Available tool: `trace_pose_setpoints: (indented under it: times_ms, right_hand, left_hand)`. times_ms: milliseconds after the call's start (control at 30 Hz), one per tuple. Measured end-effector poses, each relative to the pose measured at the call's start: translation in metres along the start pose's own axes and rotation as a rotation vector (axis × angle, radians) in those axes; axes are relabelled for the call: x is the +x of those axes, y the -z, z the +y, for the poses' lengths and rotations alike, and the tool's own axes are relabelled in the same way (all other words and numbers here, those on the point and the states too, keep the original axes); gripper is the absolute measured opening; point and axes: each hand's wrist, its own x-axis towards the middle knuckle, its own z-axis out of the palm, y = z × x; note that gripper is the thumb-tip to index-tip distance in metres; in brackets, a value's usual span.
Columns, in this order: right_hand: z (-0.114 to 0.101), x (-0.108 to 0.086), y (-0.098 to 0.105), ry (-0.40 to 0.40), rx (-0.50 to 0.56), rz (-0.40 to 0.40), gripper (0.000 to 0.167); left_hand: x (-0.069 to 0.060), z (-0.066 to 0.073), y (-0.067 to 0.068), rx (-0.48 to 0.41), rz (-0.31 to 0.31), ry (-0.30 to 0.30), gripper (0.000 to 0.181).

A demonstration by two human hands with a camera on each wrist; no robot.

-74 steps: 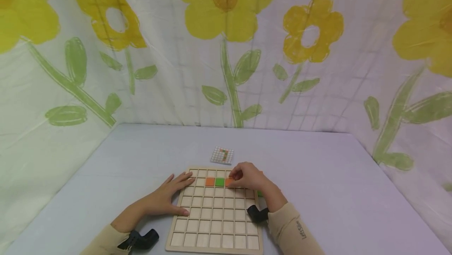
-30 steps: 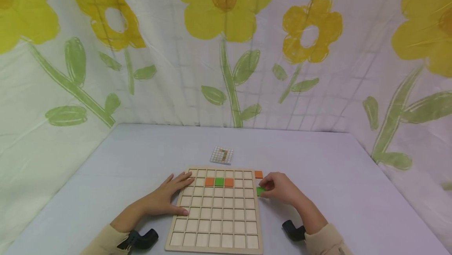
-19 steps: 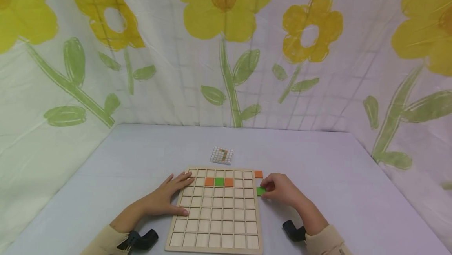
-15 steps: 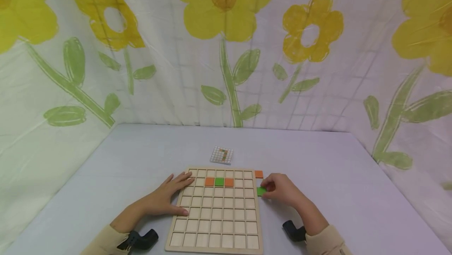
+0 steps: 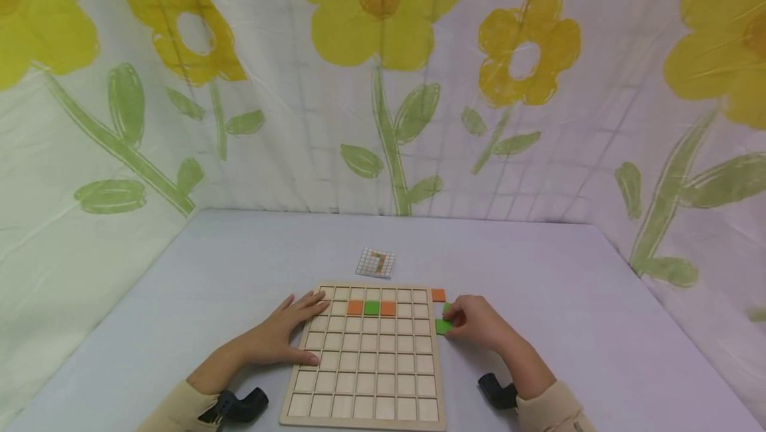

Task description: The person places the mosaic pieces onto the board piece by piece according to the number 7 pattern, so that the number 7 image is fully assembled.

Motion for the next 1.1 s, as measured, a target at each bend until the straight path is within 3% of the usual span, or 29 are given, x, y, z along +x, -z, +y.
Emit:
trace_pose_setpoints:
  times_ms: [533,900,1100]
  right_hand:
    - [0.002,0.0,0.004,0.021,-0.007,-0.031,0.023]
    - [-0.007,0.007,0.007,0.091,0.032,-0.028,0.019]
    - [-0.016,0.013,0.001,0.089,0.063,-0.048,0.021]
  left_hand:
    - [-0.002,0.0,0.0,-0.013,-0.001,-0.03,0.098]
    - [-0.001,-0.001,-0.001,-0.002,0.006,-0.02,0.1]
    - [-0.001,-0.001,-0.001,0.002,0.006,-0.022,0.1]
